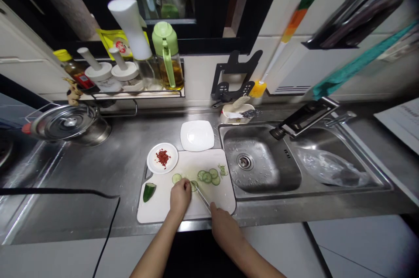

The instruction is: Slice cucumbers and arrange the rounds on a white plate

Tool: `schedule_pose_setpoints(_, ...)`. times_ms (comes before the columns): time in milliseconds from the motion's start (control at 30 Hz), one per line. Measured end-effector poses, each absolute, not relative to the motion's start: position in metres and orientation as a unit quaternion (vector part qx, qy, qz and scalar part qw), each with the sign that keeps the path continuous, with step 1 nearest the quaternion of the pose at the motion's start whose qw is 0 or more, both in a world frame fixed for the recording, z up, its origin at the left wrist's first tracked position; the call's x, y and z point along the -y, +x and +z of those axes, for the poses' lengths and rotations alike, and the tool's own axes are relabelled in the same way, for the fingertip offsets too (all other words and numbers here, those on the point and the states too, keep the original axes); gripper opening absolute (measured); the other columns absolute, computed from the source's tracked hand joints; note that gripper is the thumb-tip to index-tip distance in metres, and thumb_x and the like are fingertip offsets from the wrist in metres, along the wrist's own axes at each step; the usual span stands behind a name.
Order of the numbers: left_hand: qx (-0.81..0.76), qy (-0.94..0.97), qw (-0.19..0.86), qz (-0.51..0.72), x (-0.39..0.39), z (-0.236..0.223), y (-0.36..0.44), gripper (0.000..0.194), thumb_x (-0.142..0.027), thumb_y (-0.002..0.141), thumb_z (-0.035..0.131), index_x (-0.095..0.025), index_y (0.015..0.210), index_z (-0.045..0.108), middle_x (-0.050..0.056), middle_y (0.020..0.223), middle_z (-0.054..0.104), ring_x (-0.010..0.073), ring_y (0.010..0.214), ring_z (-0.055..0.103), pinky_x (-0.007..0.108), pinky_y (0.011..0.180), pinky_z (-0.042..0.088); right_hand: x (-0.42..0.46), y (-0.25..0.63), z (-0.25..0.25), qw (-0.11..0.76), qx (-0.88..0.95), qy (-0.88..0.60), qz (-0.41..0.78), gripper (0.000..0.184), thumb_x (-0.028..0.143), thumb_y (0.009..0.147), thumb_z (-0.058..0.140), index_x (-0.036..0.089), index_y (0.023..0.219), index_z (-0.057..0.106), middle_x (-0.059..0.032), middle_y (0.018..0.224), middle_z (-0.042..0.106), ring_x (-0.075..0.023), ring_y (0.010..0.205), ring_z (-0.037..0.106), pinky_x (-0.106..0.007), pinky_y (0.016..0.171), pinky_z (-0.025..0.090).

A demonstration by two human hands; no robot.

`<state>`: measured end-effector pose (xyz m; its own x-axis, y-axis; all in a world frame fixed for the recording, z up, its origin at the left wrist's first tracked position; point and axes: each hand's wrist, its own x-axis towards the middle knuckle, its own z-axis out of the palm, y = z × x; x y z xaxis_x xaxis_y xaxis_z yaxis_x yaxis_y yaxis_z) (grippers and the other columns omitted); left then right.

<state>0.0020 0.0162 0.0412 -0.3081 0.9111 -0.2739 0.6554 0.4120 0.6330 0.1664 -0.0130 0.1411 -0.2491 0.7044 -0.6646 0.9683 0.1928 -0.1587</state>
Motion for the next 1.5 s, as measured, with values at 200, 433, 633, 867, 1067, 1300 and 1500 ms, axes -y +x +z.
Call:
schedule_pose_setpoints(200, -0.781, 0.505, 0.308, 0.204, -0.016, 0.043, 0.003, 0.019, -0.02, 0.082, 0.047, -0.019, 0.079, 0.065, 0.004, 0.074, 0.067, 0.0148, 0.071, 0.059, 0.023, 0.068, 0.037, 0.014, 0.165, 0.141, 0.22, -0.736, 0.574, -0.284, 0.052, -0.004, 0.081, 0.029, 0.009, 0.126, 0.051, -0.0168, 0.1, 0.068, -0.0228, 0.096, 0.064, -0.027, 0.077, 0.046)
schedule_pose_setpoints(433, -0.779, 0.504, 0.312, 0.206, -0.016, 0.04, 0.002, 0.019, -0.02, 0.082, 0.046, -0.019, 0.079, 0.065, 0.003, 0.075, 0.067, 0.0153, 0.072, 0.058, 0.024, 0.069, 0.037, 0.011, 0.16, 0.143, 0.22, -0.72, 0.577, -0.317, 0.053, -0.004, 0.08, 0.028, 0.008, 0.126, 0.051, -0.0178, 0.102, 0.068, -0.0237, 0.098, 0.064, -0.029, 0.079, 0.047)
schedule_pose_setpoints(633, -0.779, 0.507, 0.304, 0.21, -0.018, 0.042, 0.003, 0.018, -0.019, 0.081, 0.046, -0.019, 0.077, 0.064, 0.003, 0.075, 0.067, 0.0157, 0.072, 0.058, 0.024, 0.068, 0.037, 0.016, 0.161, 0.129, 0.217, -0.722, 0.566, -0.333, 0.06, -0.004, 0.078, 0.028, 0.004, 0.136, 0.041, -0.0195, 0.111, 0.065, -0.0233, 0.105, 0.061, -0.03, 0.087, 0.044)
schedule_pose_setpoints(867, -0.781, 0.5, 0.306, 0.214, -0.018, 0.043, 0.004, 0.018, -0.019, 0.08, 0.046, -0.019, 0.073, 0.063, 0.003, 0.071, 0.065, 0.0153, 0.07, 0.057, 0.024, 0.067, 0.036, 0.021, 0.173, 0.125, 0.234, -0.722, 0.558, -0.335, 0.063, -0.005, 0.078, 0.029, 0.005, 0.139, 0.039, -0.0195, 0.111, 0.065, -0.0242, 0.106, 0.06, -0.03, 0.087, 0.043)
schedule_pose_setpoints(1067, -0.775, 0.508, 0.304, 0.222, -0.018, 0.044, 0.005, 0.018, -0.023, 0.08, 0.047, -0.019, 0.067, 0.059, 0.001, 0.065, 0.06, 0.0135, 0.064, 0.053, 0.023, 0.063, 0.034, 0.024, 0.189, 0.129, 0.265, -0.711, 0.557, -0.337, 0.066, -0.007, 0.077, 0.029, 0.009, 0.14, 0.037, -0.0167, 0.112, 0.065, -0.0229, 0.104, 0.061, -0.027, 0.082, 0.044)
schedule_pose_setpoints(1300, -0.77, 0.517, 0.28, 0.245, -0.018, 0.045, -0.006, 0.022, -0.025, 0.08, 0.044, -0.019, 0.065, 0.059, 0.001, 0.064, 0.06, 0.0134, 0.063, 0.052, 0.024, 0.064, 0.035, 0.028, 0.202, 0.127, 0.262, -0.707, 0.564, -0.336, 0.069, -0.008, 0.074, 0.031, 0.011, 0.14, 0.04, -0.0154, 0.109, 0.066, -0.024, 0.103, 0.062, -0.028, 0.08, 0.045)
schedule_pose_setpoints(1500, -0.814, 0.448, 0.262, 0.261, -0.019, 0.044, -0.039, 0.023, -0.032, 0.079, 0.045, -0.019, 0.073, 0.063, 0.002, 0.071, 0.065, 0.0163, 0.067, 0.057, 0.025, 0.067, 0.039, 0.028, 0.202, 0.125, 0.259, -0.71, 0.562, -0.337, 0.068, -0.009, 0.073, 0.029, 0.009, 0.138, 0.041, -0.0166, 0.107, 0.067, -0.025, 0.101, 0.063, -0.029, 0.079, 0.046)
